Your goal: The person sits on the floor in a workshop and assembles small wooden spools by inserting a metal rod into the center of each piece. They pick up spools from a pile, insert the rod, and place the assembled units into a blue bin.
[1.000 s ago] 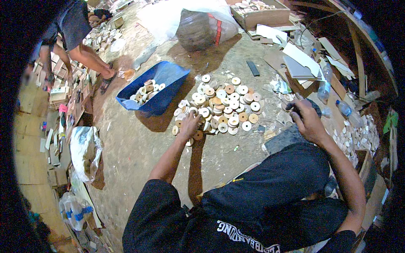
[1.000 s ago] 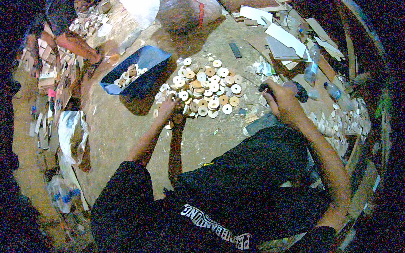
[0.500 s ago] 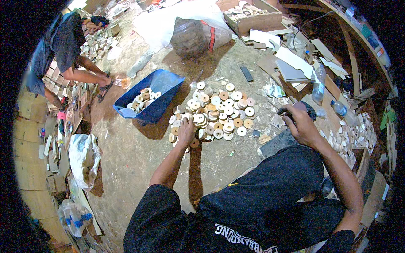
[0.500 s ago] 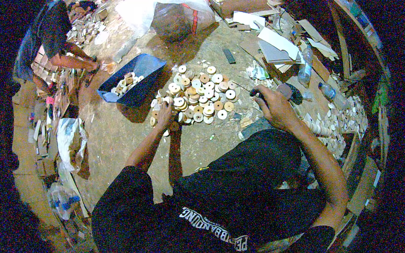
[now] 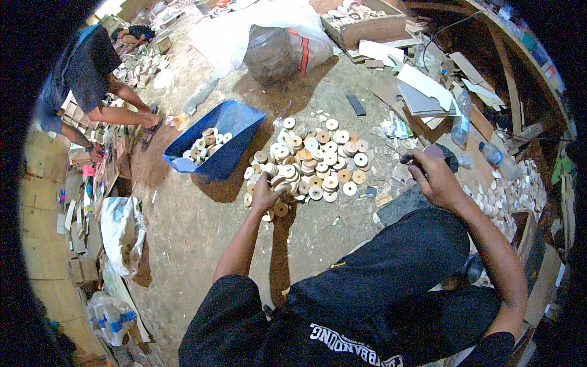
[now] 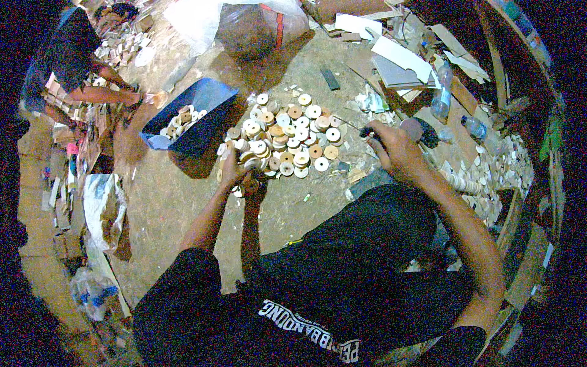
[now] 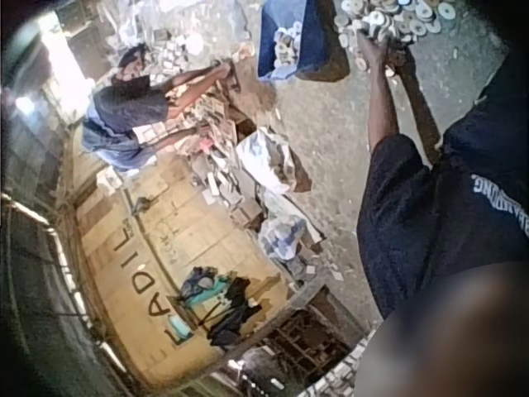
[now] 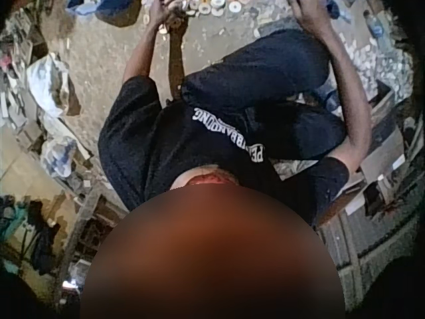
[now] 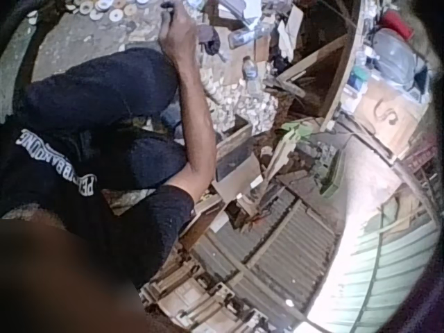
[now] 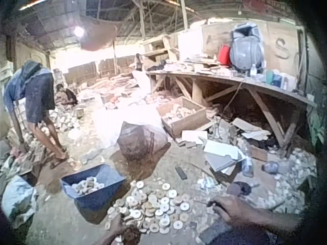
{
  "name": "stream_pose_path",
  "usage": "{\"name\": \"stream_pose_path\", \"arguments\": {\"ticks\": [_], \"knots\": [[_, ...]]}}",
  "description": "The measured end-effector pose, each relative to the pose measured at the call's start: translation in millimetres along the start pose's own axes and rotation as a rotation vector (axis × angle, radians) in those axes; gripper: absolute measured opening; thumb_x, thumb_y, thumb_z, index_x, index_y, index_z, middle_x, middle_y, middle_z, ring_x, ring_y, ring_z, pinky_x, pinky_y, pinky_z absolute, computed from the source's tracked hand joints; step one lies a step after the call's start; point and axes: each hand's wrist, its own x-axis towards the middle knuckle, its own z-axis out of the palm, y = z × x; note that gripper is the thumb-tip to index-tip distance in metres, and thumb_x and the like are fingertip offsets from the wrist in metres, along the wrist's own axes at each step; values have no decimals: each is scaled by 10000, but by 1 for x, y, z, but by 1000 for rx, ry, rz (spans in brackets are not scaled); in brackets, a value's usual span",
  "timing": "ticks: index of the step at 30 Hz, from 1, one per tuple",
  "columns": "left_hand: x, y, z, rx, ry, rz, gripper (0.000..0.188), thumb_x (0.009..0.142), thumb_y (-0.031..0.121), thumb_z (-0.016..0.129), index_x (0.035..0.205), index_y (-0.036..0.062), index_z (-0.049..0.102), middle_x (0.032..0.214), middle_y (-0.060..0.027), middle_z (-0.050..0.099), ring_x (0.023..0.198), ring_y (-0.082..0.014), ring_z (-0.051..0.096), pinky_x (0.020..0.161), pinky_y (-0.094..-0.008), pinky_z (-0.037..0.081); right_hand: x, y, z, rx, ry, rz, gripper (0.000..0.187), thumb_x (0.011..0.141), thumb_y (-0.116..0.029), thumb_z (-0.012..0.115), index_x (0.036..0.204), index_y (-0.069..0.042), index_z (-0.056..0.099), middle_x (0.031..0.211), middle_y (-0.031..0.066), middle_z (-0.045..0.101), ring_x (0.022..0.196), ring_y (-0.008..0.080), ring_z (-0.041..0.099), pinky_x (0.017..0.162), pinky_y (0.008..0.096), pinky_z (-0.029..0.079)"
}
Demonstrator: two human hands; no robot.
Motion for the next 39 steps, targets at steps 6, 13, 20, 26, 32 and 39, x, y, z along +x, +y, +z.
{"name": "stream_pose_path", "arguments": {"ticks": [6,13,20,26,32,39], "knots": [[-60,14,-9,-161,94,-27,582,750,217,769,1188,-25,471,1080,-163,607,981,-267,604,849,-372,482,2,2,5,-3,14,-10,179,890,-87,544,1045,0,561,854,197,622,800,348,596,717,411,449],[-144,27,26,362,-302,-60,567,750,129,689,1262,48,459,1151,-166,507,1021,-384,542,815,-455,475,0,-4,3,-22,4,0,171,888,-92,539,1043,-25,565,897,189,598,870,334,568,768,424,430],[-151,12,50,615,-186,129,451,891,148,507,1327,73,421,1257,-178,471,1055,-386,527,850,-456,449,-7,3,2,-127,-17,-19,193,885,-94,540,1067,-36,567,907,193,609,857,360,573,759,422,436],[-146,20,48,652,-244,32,434,881,147,522,1287,28,423,1200,-168,507,1077,-351,522,870,-460,437,-10,3,1,-168,96,-140,252,899,-144,546,1140,-70,536,928,175,656,833,375,636,721,465,489],[-138,32,33,744,-344,-175,547,792,217,650,1257,31,430,1114,-138,537,1063,-312,535,849,-447,441,-9,0,-1,-132,36,-144,243,905,-132,534,1136,-56,525,956,187,644,873,381,624,753,455,488],[-147,18,38,839,-228,-165,489,843,162,537,1305,47,426,1258,-174,504,1002,-322,579,803,-443,471,-9,1,0,-124,17,-120,222,909,-132,523,1116,-53,524,966,194,637,892,391,614,767,461,487]]}}
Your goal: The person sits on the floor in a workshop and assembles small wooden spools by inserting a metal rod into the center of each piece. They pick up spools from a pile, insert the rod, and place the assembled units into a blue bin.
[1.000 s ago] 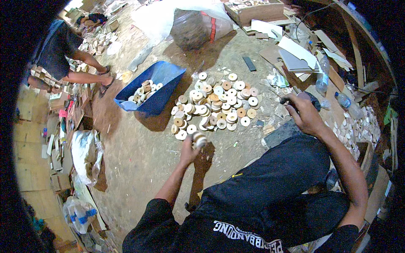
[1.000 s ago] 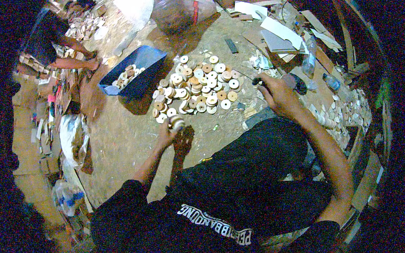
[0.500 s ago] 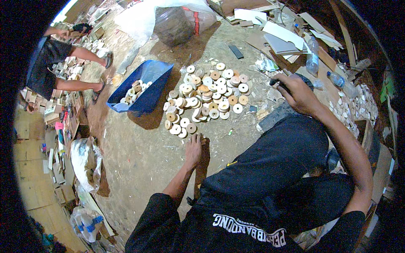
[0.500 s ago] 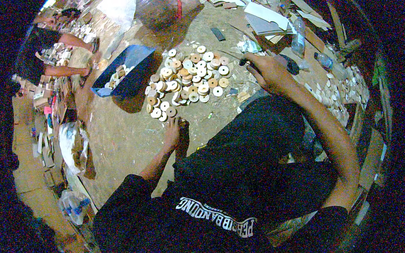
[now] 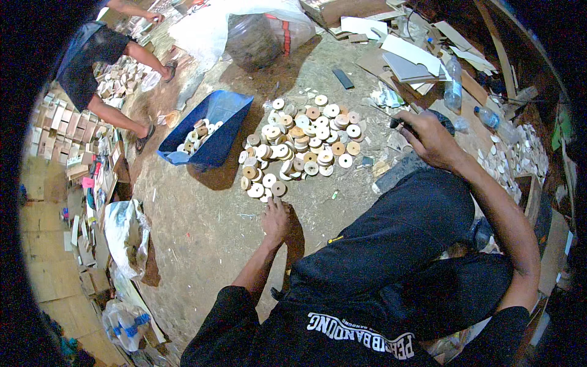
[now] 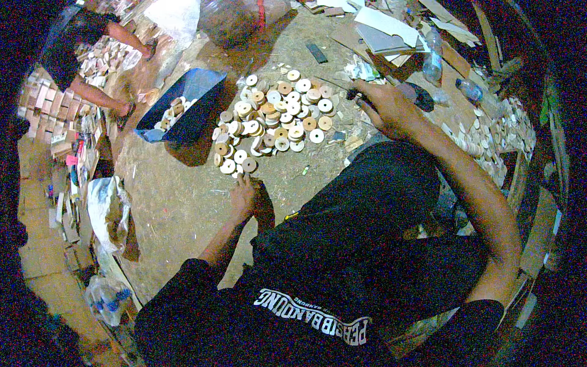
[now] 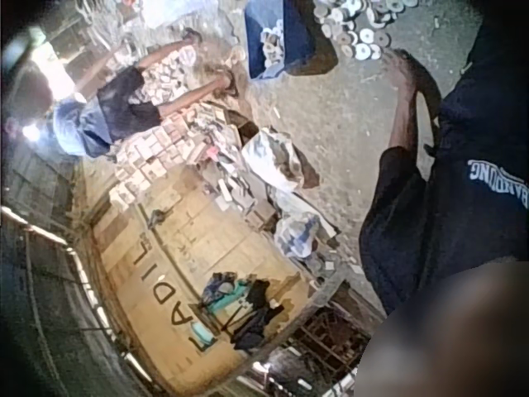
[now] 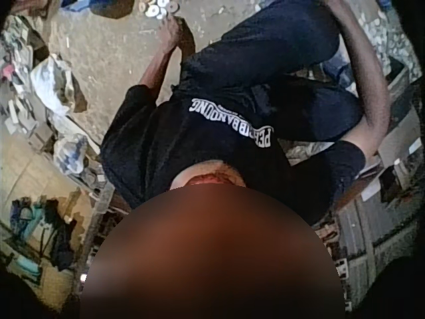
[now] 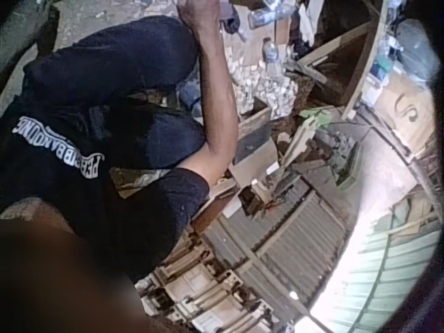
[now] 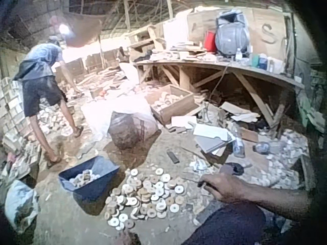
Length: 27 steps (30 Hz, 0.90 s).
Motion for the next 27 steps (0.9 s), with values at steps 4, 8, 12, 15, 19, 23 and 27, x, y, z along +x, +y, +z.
{"name": "stream_pose_path", "arguments": {"ticks": [4,8,12,15,19,23,27], "knots": [[-1,6,15,-125,2,58,516,842,124,510,1337,31,396,1327,-234,433,1020,-371,565,866,-472,469,-1,-1,0,-27,15,32,208,889,-120,544,1072,-23,554,902,203,618,849,383,589,745,448,450],[1,5,19,-315,12,53,672,751,145,643,1340,-7,357,1341,-265,363,1100,-416,496,895,-486,450,-1,-1,1,13,22,36,192,885,-125,552,1037,-10,576,864,207,608,822,382,574,724,445,432],[7,-1,17,-371,7,114,745,711,170,712,1321,-40,341,1302,-291,356,1087,-444,473,894,-494,439,1,-2,1,32,38,15,182,895,-130,544,1041,-26,572,889,199,623,839,379,593,728,448,451],[15,-2,20,-368,74,138,707,730,174,709,1305,-35,355,1260,-295,383,1052,-450,485,884,-494,444,1,-2,-1,-1,-40,53,187,914,-147,521,1078,-62,554,945,178,654,880,376,630,754,455,492],[26,-2,24,-409,29,30,661,742,179,708,1304,34,391,1194,-272,431,1025,-448,500,870,-482,463,0,-3,-3,-16,-18,28,182,916,-152,521,1073,-66,557,948,170,658,880,369,633,754,449,494],[23,-9,17,-458,6,99,560,716,149,713,1231,84,506,1177,-225,458,1021,-425,511,835,-472,492,0,-2,-3,-16,-2,3,169,914,-142,523,1061,-68,559,943,167,662,865,365,638,746,443,499],[13,-15,2,-336,-139,225,524,675,138,722,1177,90,579,1225,-194,453,1058,-397,512,826,-465,512,2,0,-1,-20,6,-14,164,910,-139,529,1055,-69,560,935,171,663,854,368,640,738,443,502]]}}
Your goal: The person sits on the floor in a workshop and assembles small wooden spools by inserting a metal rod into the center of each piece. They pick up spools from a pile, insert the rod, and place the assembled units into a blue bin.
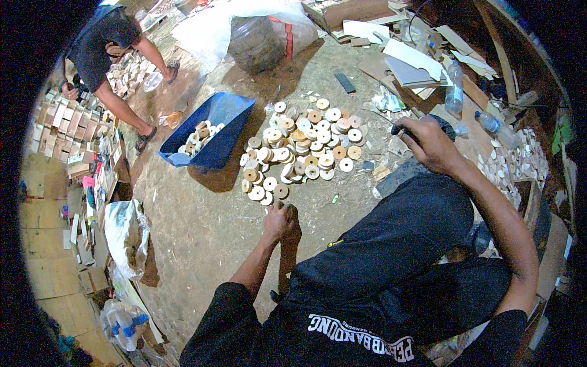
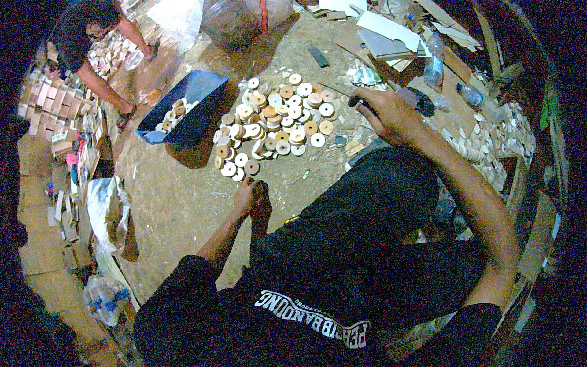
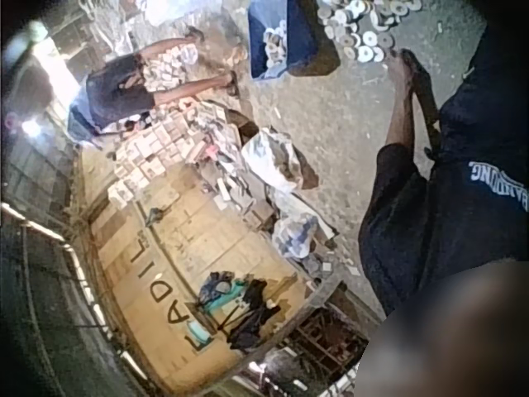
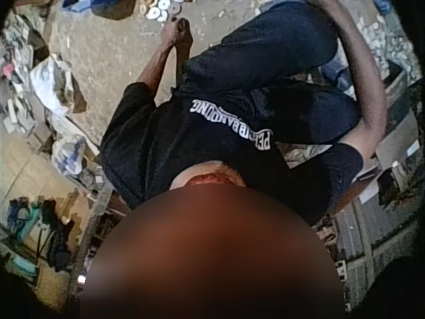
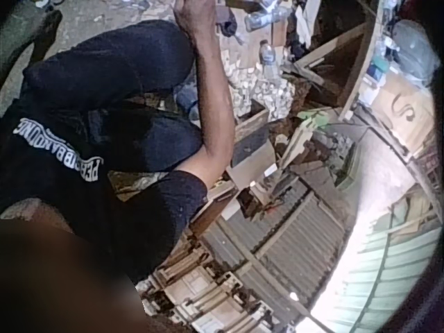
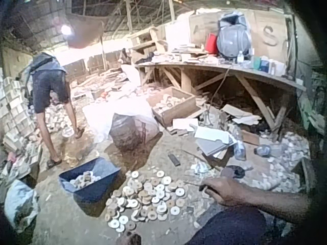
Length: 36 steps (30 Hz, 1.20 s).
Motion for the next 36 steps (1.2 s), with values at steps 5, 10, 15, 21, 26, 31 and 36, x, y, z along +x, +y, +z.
{"name": "stream_pose_path", "arguments": {"ticks": [5,10,15,21,26,31,36], "knots": [[-8,9,-3,82,53,21,589,654,185,746,1213,117,574,1330,-202,396,1135,-390,478,872,-465,496,3,1,1,-12,-45,35,162,906,-138,533,1047,-65,563,913,174,659,853,371,639,734,452,499],[-16,11,-5,-10,226,88,721,667,251,767,1297,60,473,1372,-228,349,1195,-425,418,970,-475,406,3,-2,0,7,12,-4,159,908,-142,530,1040,-61,564,910,175,657,855,377,637,736,456,497],[-49,3,-1,40,204,-92,862,691,291,774,1353,-35,329,1374,-279,309,1229,-440,372,1008,-495,350,1,-1,-1,5,-15,19,168,910,-151,525,1045,-61,567,914,172,658,852,378,635,731,454,496],[-62,-18,15,-231,236,-210,761,701,94,742,1337,-29,345,1311,-252,366,1206,-432,388,1003,-467,368,3,0,5,-73,-11,62,178,896,-177,547,1042,-80,580,886,165,661,827,355,641,697,442,493],[-63,-31,19,-119,324,-192,622,713,87,728,1266,30,450,1228,-225,457,1120,-409,464,939,-457,411,0,-2,2,7,-21,59,173,889,-141,544,1017,-30,580,861,192,619,813,367,595,720,436,454],[-41,-40,4,-64,339,-84,461,736,111,707,1158,51,529,1105,-202,524,978,-383,534,819,-464,453,0,1,3,3,-19,50,166,886,-134,544,1012,-31,578,858,188,619,806,368,594,714,439,453],[-27,-28,-18,-80,332,-152,411,747,129,690,1125,44,551,1052,-188,533,919,-382,557,754,-465,470,0,8,6,-59,12,6,173,884,-154,559,1042,-86,578,836,161,661,785,364,642,678,451,491]]}}
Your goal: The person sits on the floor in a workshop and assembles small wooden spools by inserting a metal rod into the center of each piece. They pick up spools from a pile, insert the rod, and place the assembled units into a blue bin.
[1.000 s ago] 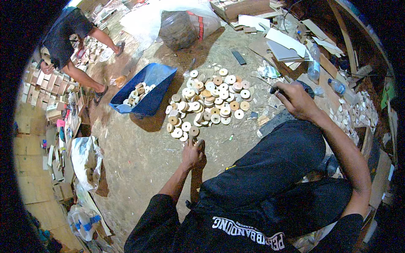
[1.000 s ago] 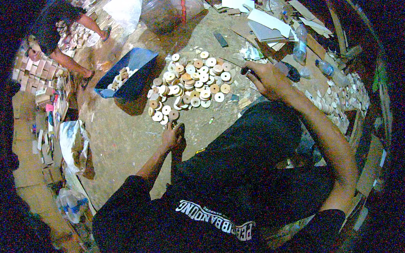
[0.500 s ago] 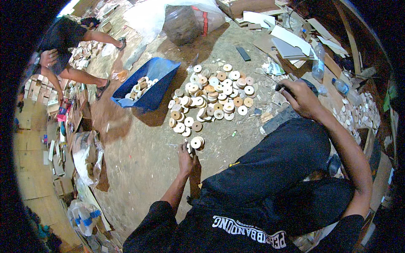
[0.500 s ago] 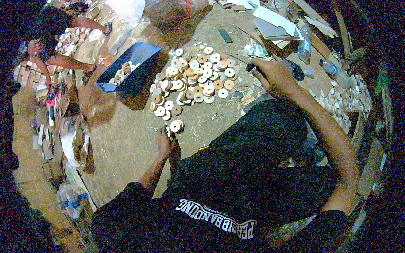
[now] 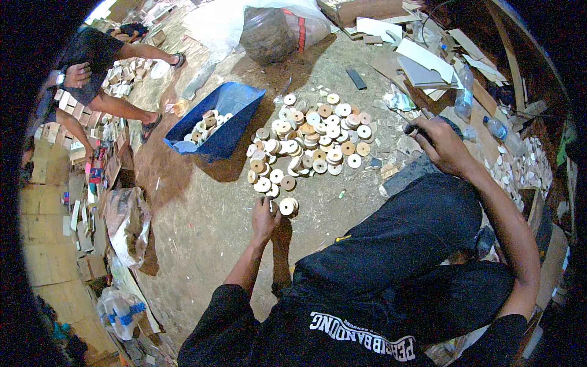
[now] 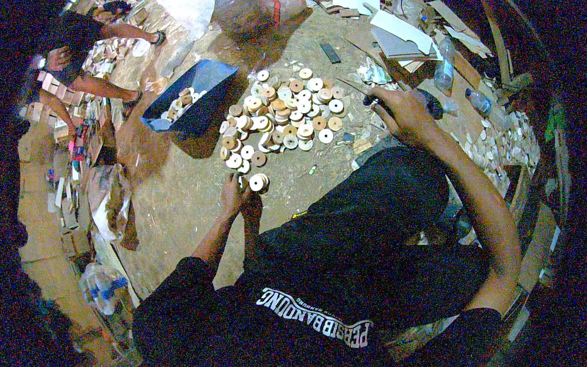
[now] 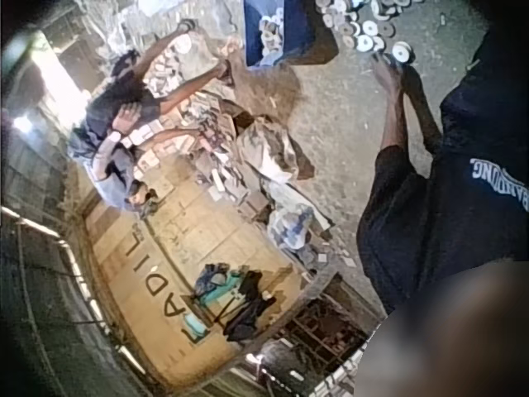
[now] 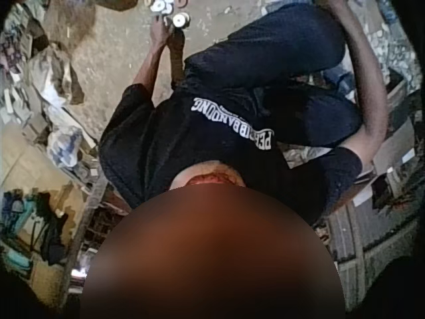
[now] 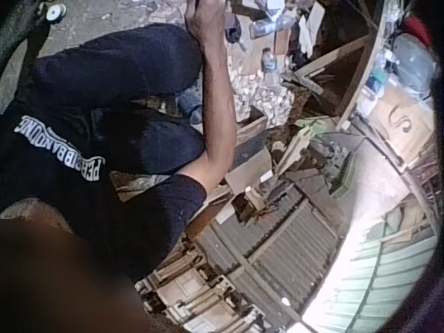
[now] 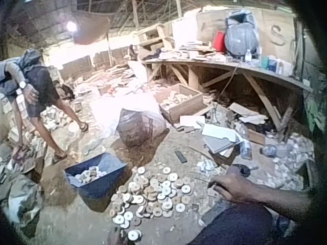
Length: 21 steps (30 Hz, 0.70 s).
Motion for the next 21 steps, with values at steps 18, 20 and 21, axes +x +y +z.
{"name": "stream_pose_path", "arguments": {"ticks": [18,20,21], "knots": [[24,38,43,40,-212,9,346,762,91,624,1106,64,590,1199,-187,516,937,-418,566,765,-492,503,1,-7,-4,51,-88,71,177,892,-138,551,1010,-11,589,853,192,587,815,354,549,732,428,421],[28,42,37,-19,-182,-7,322,762,99,628,1083,75,607,1192,-156,527,930,-398,569,757,-480,507,0,-7,-4,102,-59,33,173,892,-139,549,1000,-10,589,848,189,587,810,352,548,730,429,420],[30,45,33,-43,-140,1,313,764,107,631,1076,83,611,1180,-141,533,937,-387,567,754,-472,510,0,-7,-3,123,-50,17,171,892,-139,548,995,-10,589,846,187,587,808,351,548,729,430,419]]}}
